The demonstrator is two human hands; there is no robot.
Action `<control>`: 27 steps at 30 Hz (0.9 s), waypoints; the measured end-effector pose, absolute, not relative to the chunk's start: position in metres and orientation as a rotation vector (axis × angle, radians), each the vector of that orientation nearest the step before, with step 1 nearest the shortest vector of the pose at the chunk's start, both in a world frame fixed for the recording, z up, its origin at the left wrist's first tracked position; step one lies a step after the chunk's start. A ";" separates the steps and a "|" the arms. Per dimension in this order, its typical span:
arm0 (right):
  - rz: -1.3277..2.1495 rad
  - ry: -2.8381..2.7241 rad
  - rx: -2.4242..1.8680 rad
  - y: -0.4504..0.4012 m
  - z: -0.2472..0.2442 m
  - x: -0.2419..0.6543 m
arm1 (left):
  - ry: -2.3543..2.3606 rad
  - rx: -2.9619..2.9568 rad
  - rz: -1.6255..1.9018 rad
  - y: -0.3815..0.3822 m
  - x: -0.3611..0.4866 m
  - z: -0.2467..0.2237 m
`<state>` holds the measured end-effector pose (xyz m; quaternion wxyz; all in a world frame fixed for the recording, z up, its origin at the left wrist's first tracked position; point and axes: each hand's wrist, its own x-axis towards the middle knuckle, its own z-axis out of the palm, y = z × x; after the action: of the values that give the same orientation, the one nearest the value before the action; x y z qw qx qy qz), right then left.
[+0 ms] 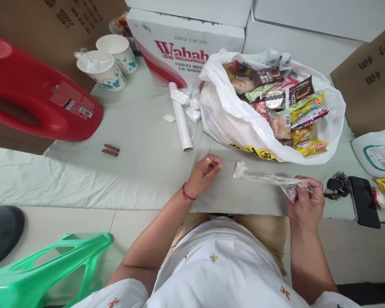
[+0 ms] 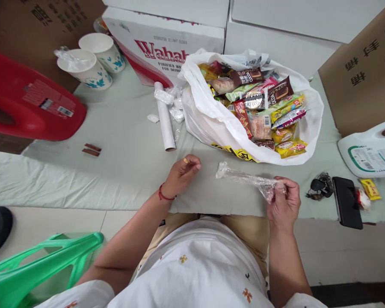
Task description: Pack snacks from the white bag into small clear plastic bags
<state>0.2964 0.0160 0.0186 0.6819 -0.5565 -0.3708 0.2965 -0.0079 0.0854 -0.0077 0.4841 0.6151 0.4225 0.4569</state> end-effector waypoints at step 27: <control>0.734 -1.563 -1.509 -0.050 0.001 0.343 | 1.053 0.513 0.973 0.079 -0.018 0.027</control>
<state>0.3431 -0.0496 0.0008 0.4115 -0.5998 -0.6212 0.2918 -0.0183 0.0791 0.0274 0.7238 0.2326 0.4771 0.4409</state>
